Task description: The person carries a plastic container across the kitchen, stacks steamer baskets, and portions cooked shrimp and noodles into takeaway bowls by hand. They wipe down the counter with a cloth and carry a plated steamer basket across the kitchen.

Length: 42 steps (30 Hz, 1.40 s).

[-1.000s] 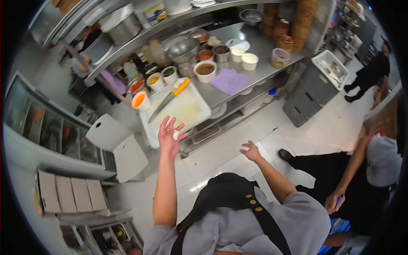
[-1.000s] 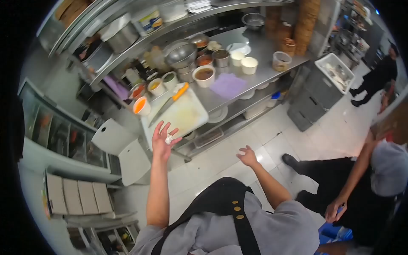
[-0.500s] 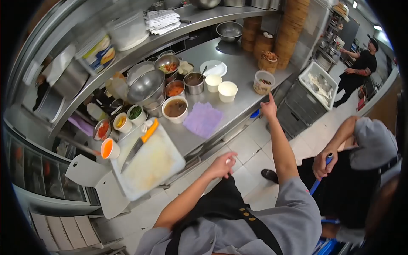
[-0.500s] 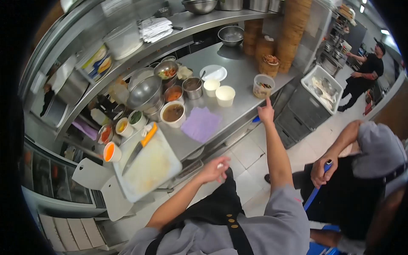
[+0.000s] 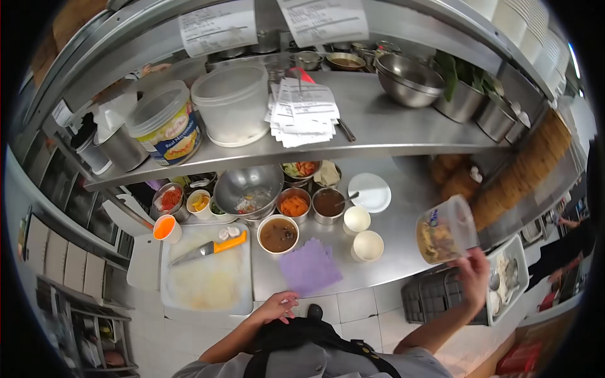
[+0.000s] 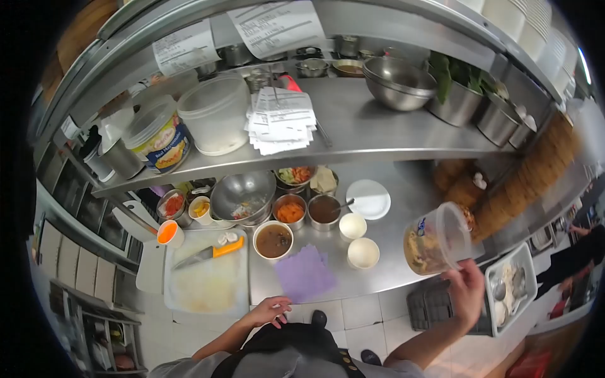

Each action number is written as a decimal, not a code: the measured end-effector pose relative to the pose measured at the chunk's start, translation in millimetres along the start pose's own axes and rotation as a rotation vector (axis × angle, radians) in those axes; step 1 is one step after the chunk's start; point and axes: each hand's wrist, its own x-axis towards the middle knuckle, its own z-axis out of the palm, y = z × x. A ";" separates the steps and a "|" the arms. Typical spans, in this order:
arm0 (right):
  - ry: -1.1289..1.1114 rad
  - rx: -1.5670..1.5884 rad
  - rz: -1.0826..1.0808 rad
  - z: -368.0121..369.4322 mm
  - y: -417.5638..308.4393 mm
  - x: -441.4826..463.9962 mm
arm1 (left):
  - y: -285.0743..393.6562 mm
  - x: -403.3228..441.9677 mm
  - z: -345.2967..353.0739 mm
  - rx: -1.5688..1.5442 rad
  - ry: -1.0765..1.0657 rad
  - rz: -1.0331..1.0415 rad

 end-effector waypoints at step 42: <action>-0.118 -0.886 -0.903 392.2 -276.9 273.8 | 4.9 0.3 -131.3 -0.348 0.208 0.252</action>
